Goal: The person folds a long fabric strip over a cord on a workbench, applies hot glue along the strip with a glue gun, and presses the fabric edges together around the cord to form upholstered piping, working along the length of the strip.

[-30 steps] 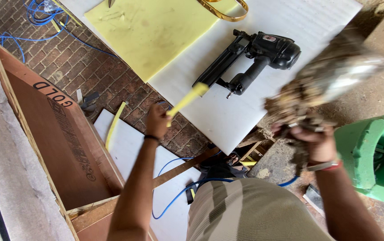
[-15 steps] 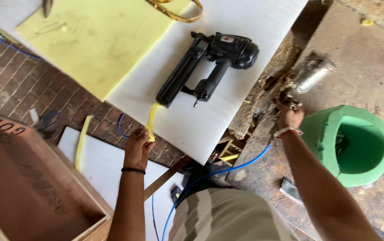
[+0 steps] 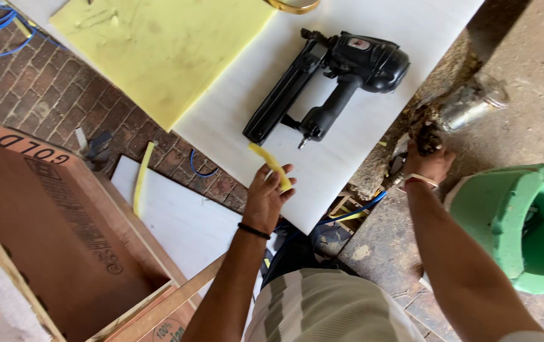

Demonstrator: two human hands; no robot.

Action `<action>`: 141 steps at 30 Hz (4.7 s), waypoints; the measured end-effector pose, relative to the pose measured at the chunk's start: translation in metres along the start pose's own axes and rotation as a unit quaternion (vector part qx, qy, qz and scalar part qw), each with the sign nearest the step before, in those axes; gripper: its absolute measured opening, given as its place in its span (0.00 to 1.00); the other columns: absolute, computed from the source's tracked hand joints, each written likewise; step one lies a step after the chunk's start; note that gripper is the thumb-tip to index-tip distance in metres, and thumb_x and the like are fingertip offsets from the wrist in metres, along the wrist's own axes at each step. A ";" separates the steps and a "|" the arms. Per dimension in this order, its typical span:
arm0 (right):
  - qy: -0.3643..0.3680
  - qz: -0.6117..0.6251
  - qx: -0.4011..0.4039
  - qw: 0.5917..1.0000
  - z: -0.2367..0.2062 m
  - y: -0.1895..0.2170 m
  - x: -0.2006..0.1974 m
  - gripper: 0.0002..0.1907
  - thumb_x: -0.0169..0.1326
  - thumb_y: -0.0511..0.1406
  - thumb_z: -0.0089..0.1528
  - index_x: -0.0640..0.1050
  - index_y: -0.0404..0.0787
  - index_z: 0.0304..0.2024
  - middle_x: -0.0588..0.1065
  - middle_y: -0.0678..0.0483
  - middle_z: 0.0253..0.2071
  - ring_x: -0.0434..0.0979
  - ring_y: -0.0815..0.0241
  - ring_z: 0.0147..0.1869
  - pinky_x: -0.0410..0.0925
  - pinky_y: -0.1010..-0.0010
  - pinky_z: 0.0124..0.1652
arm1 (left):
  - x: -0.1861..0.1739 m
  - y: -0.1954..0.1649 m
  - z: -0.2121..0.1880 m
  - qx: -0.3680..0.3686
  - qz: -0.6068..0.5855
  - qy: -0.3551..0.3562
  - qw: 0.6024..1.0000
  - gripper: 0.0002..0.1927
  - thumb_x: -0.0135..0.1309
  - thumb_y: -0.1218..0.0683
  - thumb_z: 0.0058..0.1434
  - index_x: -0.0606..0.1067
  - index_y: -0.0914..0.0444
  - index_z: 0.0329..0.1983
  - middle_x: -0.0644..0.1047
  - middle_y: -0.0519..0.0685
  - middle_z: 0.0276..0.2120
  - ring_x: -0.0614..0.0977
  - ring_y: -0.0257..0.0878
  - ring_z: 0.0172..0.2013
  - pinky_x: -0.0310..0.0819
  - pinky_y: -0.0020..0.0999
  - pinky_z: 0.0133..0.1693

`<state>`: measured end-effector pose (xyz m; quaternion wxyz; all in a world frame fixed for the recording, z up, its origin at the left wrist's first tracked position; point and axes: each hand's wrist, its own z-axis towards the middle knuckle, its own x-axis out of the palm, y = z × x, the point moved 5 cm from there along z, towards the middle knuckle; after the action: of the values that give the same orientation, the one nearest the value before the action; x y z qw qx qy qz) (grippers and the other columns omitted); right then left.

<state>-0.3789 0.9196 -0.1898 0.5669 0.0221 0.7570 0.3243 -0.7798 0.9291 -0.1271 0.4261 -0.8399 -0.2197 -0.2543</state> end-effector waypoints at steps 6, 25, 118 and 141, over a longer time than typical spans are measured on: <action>-0.060 0.014 -0.131 0.990 -0.042 0.002 -0.034 0.51 0.77 0.47 0.49 0.67 0.30 0.65 0.64 0.30 0.61 0.67 0.26 0.62 0.66 0.28 0.53 | 0.037 0.003 -0.009 -0.014 -0.015 0.109 0.994 0.47 0.65 0.40 0.57 0.56 0.59 0.74 0.70 0.55 0.62 0.75 0.45 0.57 0.70 0.46 0.57; 0.434 0.247 -0.251 0.829 -0.201 0.109 -0.113 0.10 0.61 0.35 0.62 0.84 0.41 0.45 0.84 0.52 0.39 0.85 0.65 0.37 0.80 0.72 0.38 | 0.080 0.028 -0.041 0.006 0.034 0.203 0.979 0.54 0.68 0.41 0.55 0.51 0.60 0.77 0.64 0.57 0.67 0.70 0.47 0.62 0.64 0.51 0.63; 0.532 0.331 0.039 0.779 -0.222 0.079 -0.016 0.16 0.58 0.39 0.64 0.82 0.35 0.47 0.81 0.49 0.38 0.80 0.60 0.39 0.76 0.66 0.43 | 0.027 0.021 -0.029 0.233 0.389 -0.068 0.889 0.22 0.65 0.48 0.63 0.74 0.64 0.53 0.81 0.50 0.27 0.79 0.31 0.26 0.74 0.27 0.27; 0.305 0.407 0.011 0.861 -0.139 0.074 -0.038 0.09 0.66 0.39 0.61 0.81 0.41 0.37 0.80 0.55 0.31 0.77 0.68 0.29 0.73 0.76 0.30 | -0.040 0.003 -0.013 0.090 0.331 -0.023 0.939 0.18 0.59 0.54 0.64 0.72 0.63 0.56 0.83 0.54 0.43 0.85 0.39 0.39 0.80 0.30 0.36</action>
<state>-0.5112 0.8980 -0.0996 0.1249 0.2346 0.8190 0.5086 -0.8126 0.9104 -0.1468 0.5552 -0.8287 0.0391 -0.0589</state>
